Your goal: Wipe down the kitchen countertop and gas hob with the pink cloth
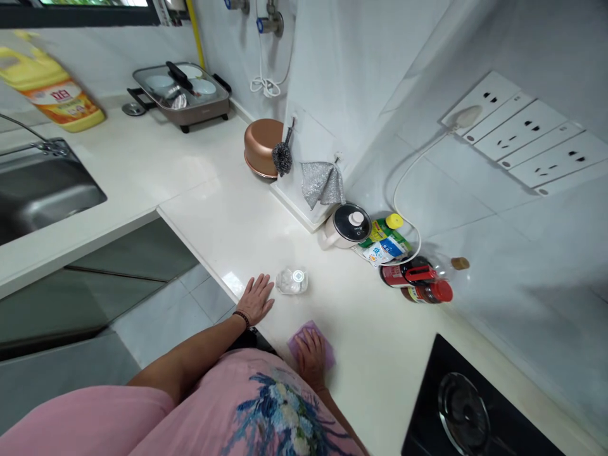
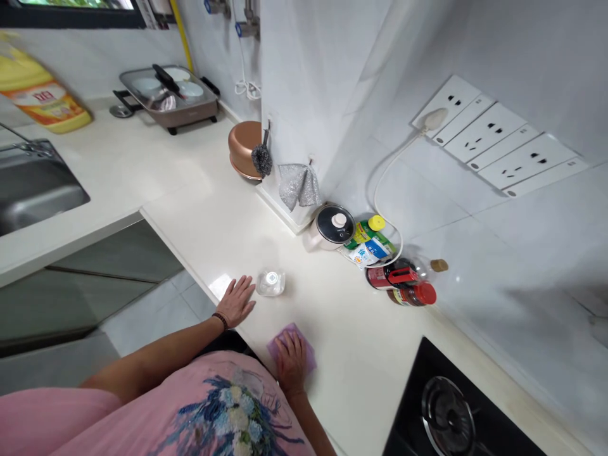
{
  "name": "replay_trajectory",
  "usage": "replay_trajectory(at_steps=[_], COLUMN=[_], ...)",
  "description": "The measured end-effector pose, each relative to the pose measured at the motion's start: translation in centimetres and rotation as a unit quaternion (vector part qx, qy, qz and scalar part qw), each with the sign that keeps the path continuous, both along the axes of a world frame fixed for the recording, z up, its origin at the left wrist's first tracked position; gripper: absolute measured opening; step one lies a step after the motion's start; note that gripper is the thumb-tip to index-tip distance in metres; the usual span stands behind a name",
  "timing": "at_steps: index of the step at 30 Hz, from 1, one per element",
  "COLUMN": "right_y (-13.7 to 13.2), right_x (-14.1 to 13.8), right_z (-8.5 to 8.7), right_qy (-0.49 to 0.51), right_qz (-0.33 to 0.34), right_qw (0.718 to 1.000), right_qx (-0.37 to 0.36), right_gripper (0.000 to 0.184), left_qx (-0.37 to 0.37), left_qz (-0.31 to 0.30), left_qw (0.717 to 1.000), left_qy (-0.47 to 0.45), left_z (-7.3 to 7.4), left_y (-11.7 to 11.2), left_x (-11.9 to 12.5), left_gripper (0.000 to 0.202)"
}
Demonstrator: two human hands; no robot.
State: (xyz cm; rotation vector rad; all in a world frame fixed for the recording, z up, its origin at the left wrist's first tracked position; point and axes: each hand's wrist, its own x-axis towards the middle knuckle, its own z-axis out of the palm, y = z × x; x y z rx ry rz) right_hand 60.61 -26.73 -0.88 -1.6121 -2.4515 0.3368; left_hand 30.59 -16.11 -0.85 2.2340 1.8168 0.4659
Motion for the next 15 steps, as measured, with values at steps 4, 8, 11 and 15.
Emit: replay_trajectory(at_steps=[4,8,11,15], right_y=[3.2,9.5,15.5,23.0], right_x=[0.1,0.9,1.9,2.9], right_z=[0.0,-0.2,-0.4,-0.7], right_qy=[0.015,0.023,0.013,-0.008], right_qz=[0.046,0.044,0.027,0.0], right_qw=[0.999,0.998,0.999,0.999], right_qx=[0.01,0.033,0.044,0.045], right_gripper=[0.05,0.05,0.048,0.051], left_qx=[-0.011,-0.013,-0.012,-0.014], left_qz=[0.002,0.004,0.007,0.006], left_qw=[1.0,1.0,1.0,1.0], left_qy=[-0.002,-0.006,-0.007,-0.006], left_z=[0.1,0.1,0.0,0.0], left_y=[0.0,0.0,-0.1,-0.2], left_x=[0.0,0.1,0.1,0.2], left_gripper=[0.056,0.056,0.056,0.057])
